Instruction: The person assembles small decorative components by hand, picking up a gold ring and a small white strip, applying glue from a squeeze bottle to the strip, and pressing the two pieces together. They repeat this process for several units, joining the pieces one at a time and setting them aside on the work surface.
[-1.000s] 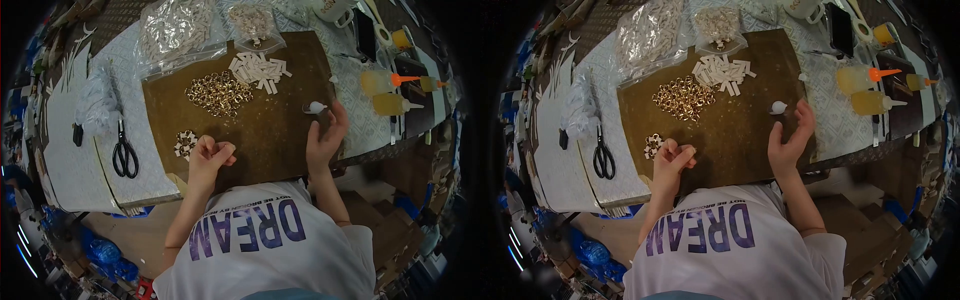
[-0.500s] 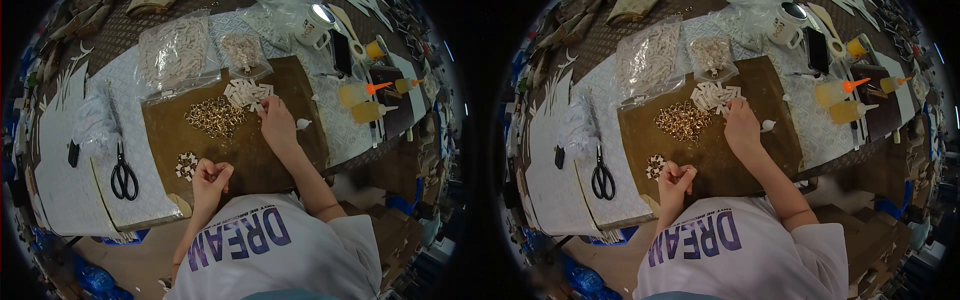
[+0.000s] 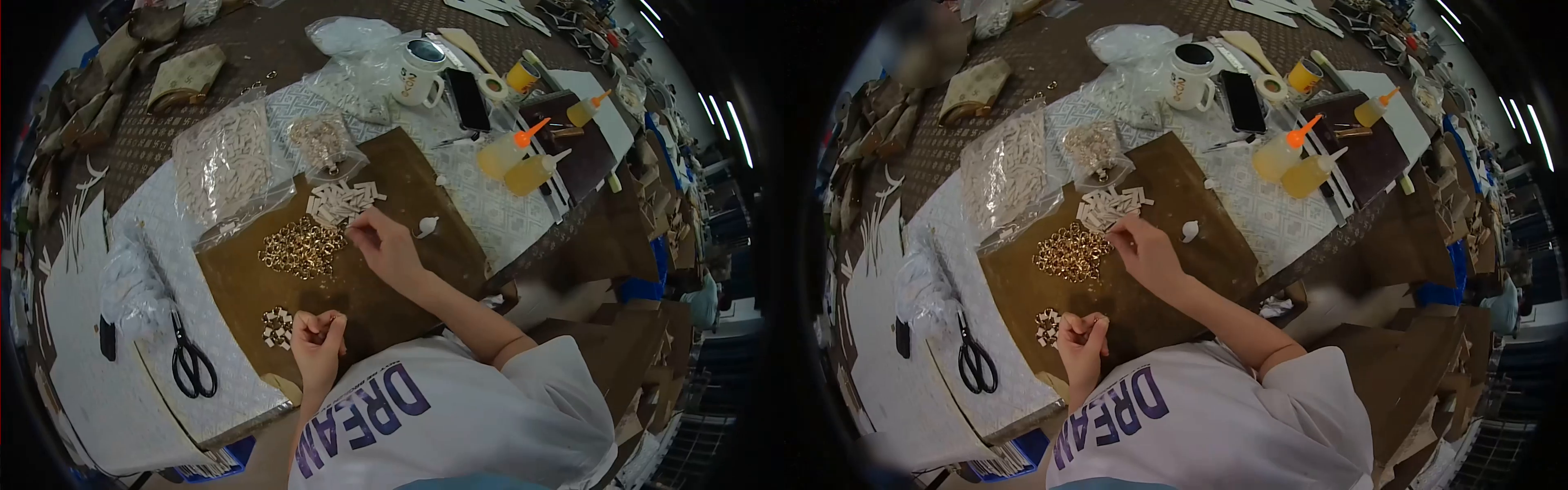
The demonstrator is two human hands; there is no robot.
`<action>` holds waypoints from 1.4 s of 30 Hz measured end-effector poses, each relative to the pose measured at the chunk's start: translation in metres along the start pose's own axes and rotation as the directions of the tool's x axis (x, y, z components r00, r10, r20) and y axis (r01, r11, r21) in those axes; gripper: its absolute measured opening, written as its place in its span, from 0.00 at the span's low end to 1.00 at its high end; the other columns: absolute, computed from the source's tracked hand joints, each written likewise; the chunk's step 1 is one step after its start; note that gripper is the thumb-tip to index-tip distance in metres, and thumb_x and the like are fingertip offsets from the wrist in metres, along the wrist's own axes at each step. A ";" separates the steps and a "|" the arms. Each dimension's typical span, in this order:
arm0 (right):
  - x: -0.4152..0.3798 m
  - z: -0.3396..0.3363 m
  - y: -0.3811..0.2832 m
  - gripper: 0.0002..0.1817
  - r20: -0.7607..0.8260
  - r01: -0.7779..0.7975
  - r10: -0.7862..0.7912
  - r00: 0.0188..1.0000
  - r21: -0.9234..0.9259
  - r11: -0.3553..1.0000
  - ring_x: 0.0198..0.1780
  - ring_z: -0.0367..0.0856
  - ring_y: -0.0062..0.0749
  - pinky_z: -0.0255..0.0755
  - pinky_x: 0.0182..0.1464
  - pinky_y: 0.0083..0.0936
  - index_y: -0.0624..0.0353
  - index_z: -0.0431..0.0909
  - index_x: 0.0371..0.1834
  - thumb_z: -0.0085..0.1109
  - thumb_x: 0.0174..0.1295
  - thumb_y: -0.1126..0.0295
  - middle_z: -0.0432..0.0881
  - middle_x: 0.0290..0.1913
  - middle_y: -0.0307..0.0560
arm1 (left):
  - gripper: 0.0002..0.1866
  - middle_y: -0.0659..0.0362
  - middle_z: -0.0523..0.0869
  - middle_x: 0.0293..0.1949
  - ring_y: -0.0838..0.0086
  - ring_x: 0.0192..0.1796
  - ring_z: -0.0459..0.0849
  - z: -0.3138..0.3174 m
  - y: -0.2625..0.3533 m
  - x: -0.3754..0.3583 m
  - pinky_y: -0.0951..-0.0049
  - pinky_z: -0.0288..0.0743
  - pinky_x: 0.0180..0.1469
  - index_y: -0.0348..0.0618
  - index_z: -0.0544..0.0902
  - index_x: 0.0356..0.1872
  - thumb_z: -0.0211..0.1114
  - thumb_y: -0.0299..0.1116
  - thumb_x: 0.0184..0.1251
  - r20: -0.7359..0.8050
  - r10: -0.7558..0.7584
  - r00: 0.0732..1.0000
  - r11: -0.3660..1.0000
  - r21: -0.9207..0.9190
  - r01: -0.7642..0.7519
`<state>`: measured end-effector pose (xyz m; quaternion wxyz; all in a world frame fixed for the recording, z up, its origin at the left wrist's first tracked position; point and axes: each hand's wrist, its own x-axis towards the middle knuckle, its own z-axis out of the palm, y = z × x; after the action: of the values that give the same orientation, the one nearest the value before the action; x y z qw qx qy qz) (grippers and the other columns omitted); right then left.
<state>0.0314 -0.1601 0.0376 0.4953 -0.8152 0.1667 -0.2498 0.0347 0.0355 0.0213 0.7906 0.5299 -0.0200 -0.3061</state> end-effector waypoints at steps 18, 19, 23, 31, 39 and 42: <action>-0.006 0.008 -0.012 0.05 0.286 0.151 -0.292 0.913 0.429 0.891 0.36 0.78 0.35 0.73 0.35 0.25 0.59 0.79 0.37 0.58 0.58 0.78 0.75 0.38 0.44 | 0.18 0.58 0.80 0.29 0.86 0.16 0.67 0.014 0.002 0.005 0.87 0.59 0.17 0.49 0.61 0.28 0.63 0.18 0.58 -0.239 -0.008 0.971 0.983 0.176 0.052; -0.008 0.007 -0.011 0.07 0.307 0.177 -0.351 0.885 0.477 0.861 0.36 0.78 0.37 0.72 0.35 0.26 0.59 0.77 0.40 0.55 0.59 0.79 0.75 0.38 0.44 | 0.17 0.59 0.79 0.28 0.87 0.17 0.67 0.013 0.000 0.006 0.87 0.59 0.17 0.48 0.61 0.28 0.63 0.18 0.59 -0.258 -0.014 0.966 0.978 0.197 0.066; -0.016 -0.011 -0.025 0.09 0.323 0.096 -0.396 0.860 0.659 0.746 0.33 0.78 0.33 0.72 0.33 0.26 0.60 0.71 0.45 0.49 0.63 0.80 0.76 0.36 0.45 | 0.16 0.62 0.77 0.27 0.87 0.18 0.68 0.019 0.001 0.007 0.88 0.59 0.18 0.48 0.63 0.27 0.63 0.19 0.59 -0.277 -0.046 0.960 0.977 0.186 0.100; 0.066 -0.168 -0.016 0.07 0.186 -0.021 -0.030 0.982 0.268 0.963 0.26 0.70 0.18 0.65 0.30 0.16 0.63 0.74 0.36 0.44 0.61 0.79 0.72 0.31 0.38 | 0.18 0.51 0.83 0.34 0.86 0.15 0.65 0.024 0.008 0.008 0.86 0.57 0.15 0.49 0.61 0.24 0.62 0.18 0.58 -0.270 -0.066 0.960 0.980 0.161 0.113; 0.145 -0.130 0.080 0.06 0.531 0.354 -0.133 0.837 -0.339 0.872 0.38 0.76 0.37 0.70 0.40 0.28 0.59 0.75 0.32 0.61 0.52 0.72 0.74 0.33 0.44 | 0.17 0.51 0.82 0.33 0.86 0.14 0.65 0.022 0.009 0.006 0.86 0.58 0.15 0.47 0.61 0.23 0.61 0.16 0.58 -0.247 -0.033 0.968 0.988 0.138 0.069; 0.157 -0.121 0.087 0.06 0.625 0.368 -0.049 0.779 -0.392 0.843 0.41 0.75 0.41 0.69 0.42 0.32 0.60 0.74 0.32 0.60 0.53 0.72 0.75 0.34 0.44 | 0.17 0.51 0.82 0.34 0.86 0.14 0.65 0.022 0.009 0.006 0.86 0.58 0.15 0.47 0.62 0.23 0.61 0.16 0.58 -0.261 -0.030 0.965 0.990 0.126 0.065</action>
<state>0.0882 -0.3684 0.0448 0.2647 -0.9637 -0.0328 0.0132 0.0360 0.0163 0.0366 0.7417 0.6172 0.0756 -0.2513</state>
